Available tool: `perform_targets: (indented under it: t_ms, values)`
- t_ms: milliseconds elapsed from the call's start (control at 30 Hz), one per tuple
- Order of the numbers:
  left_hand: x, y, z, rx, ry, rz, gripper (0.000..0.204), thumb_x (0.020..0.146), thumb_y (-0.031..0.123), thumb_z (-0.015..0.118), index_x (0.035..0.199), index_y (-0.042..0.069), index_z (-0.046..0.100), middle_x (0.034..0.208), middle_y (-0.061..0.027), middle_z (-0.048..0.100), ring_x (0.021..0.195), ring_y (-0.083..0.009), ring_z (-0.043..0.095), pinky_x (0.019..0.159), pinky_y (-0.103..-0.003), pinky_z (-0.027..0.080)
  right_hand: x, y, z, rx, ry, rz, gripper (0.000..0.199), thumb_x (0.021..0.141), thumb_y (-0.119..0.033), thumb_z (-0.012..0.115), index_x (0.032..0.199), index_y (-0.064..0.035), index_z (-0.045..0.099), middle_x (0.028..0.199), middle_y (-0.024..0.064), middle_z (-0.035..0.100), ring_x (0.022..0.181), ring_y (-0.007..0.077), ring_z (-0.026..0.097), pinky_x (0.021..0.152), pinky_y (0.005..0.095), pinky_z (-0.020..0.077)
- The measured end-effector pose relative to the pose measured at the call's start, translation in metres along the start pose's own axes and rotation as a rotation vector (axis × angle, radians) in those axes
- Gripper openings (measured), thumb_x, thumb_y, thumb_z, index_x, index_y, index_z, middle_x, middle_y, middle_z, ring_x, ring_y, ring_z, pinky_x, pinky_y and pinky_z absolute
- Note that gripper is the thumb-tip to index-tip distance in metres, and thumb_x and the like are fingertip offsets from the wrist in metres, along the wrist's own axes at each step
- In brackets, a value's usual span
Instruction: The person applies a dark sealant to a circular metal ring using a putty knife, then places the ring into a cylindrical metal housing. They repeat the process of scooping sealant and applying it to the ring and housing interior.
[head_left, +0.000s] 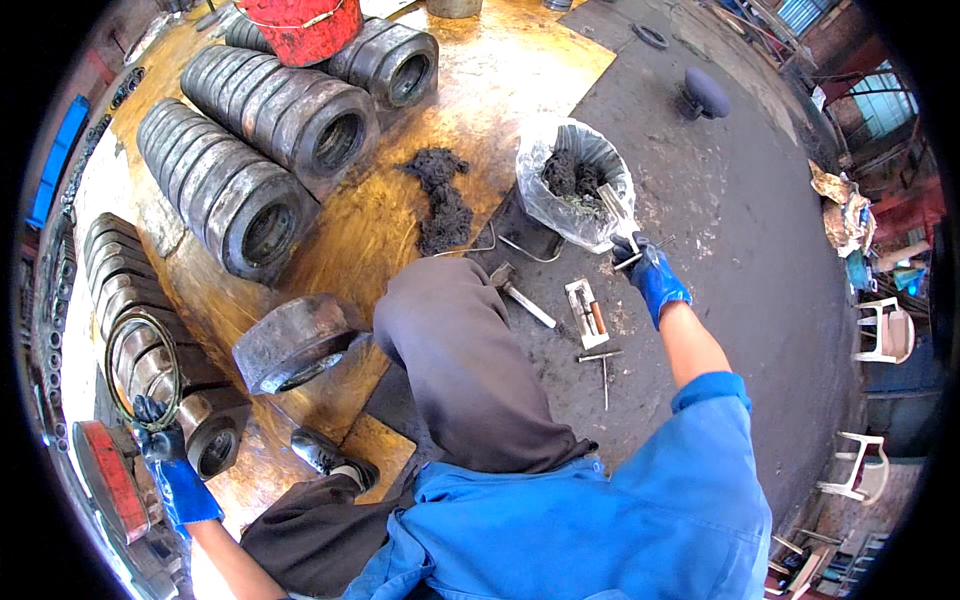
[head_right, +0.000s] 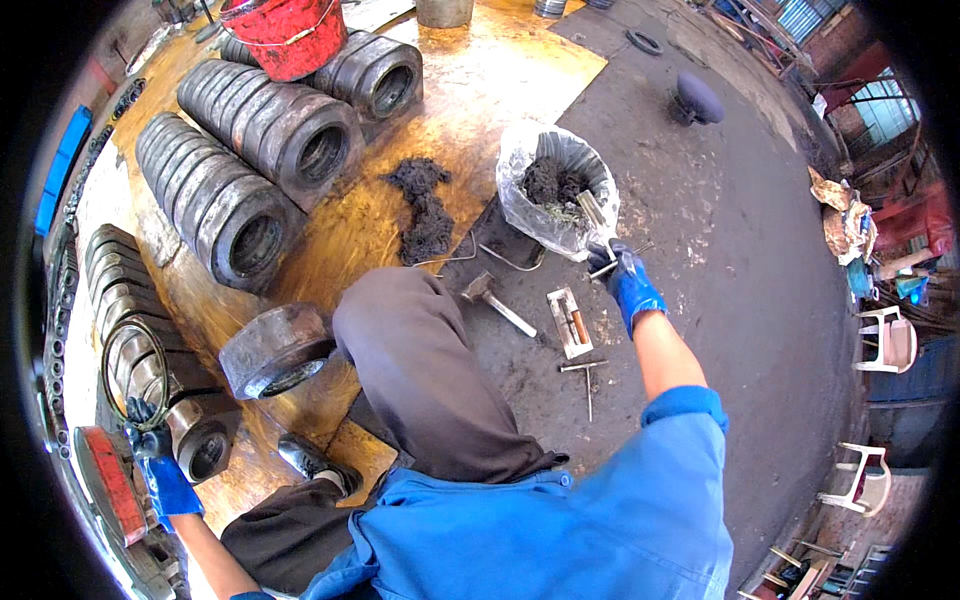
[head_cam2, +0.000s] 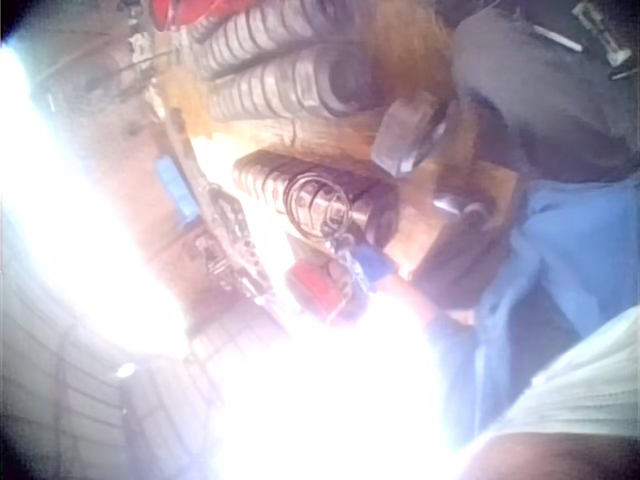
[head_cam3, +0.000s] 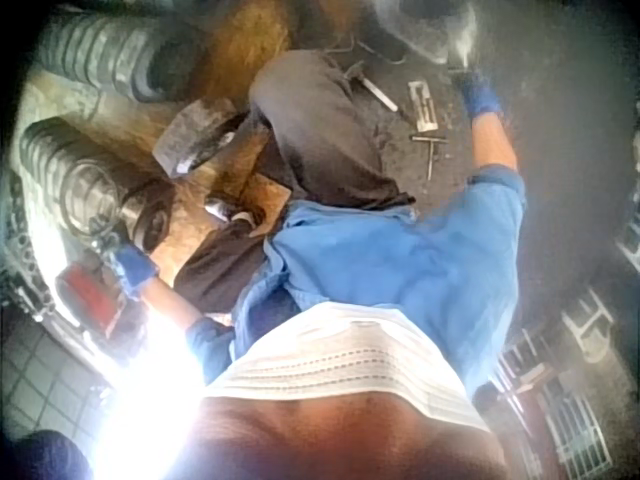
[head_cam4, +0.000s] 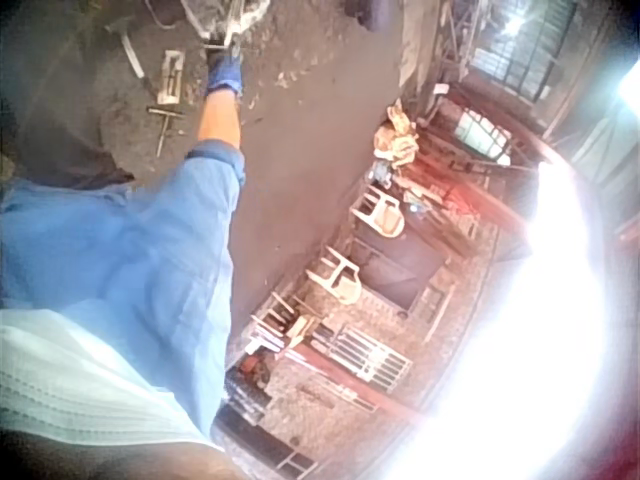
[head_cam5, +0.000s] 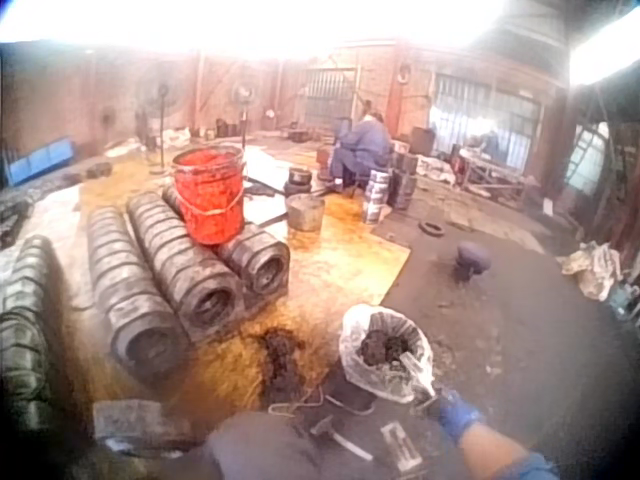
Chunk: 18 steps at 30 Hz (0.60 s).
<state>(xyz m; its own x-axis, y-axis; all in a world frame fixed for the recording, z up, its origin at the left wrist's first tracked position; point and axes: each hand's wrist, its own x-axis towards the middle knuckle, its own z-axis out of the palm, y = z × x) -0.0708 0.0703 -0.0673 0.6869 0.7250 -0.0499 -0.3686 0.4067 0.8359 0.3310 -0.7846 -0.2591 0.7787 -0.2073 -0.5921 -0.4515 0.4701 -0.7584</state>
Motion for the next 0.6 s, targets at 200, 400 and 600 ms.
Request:
perform_targets:
  t_ms: [200, 400, 600]
  values:
    - [-0.003, 0.001, 0.005, 0.013, 0.003, 0.001, 0.034, 0.092, 0.026, 0.055, 0.114, 0.001, 0.058, 0.103, -0.0095, 0.058, 0.094, -0.0261, 0.054, 0.096, -0.044, 0.044, 0.034, 0.032, -0.006, 0.424, 0.135, 0.193, 0.029, 0.098, -0.032, 0.047, 0.110, -0.0109, 0.064, 0.095, 0.0105, 0.074, 0.063, 0.0235, 0.065, 0.061, 0.0417, 0.0540]
    - [-0.004, -0.006, 0.009, -0.015, 0.000, -0.017, 0.033, 0.091, 0.026, 0.057, 0.113, 0.001, 0.058, 0.101, -0.0089, 0.058, 0.092, -0.0257, 0.054, 0.095, -0.044, 0.044, 0.019, 0.047, -0.085, 0.262, 0.268, 0.141, 0.037, 0.095, -0.041, 0.046, 0.106, -0.0152, 0.071, 0.084, 0.0021, 0.072, 0.063, 0.0212, 0.060, 0.065, 0.0458, 0.0480]
    - [-0.019, 0.006, -0.001, -0.069, 0.015, 0.025, 0.033, 0.089, 0.027, 0.059, 0.111, 0.002, 0.059, 0.098, -0.0083, 0.058, 0.089, -0.0253, 0.053, 0.094, -0.044, 0.044, -0.026, 0.038, -0.106, 0.112, 0.091, 0.018, 0.026, 0.095, -0.035, 0.047, 0.097, -0.0141, 0.062, 0.070, 0.0012, 0.054, 0.061, 0.0203, 0.051, 0.059, 0.0402, 0.0422]
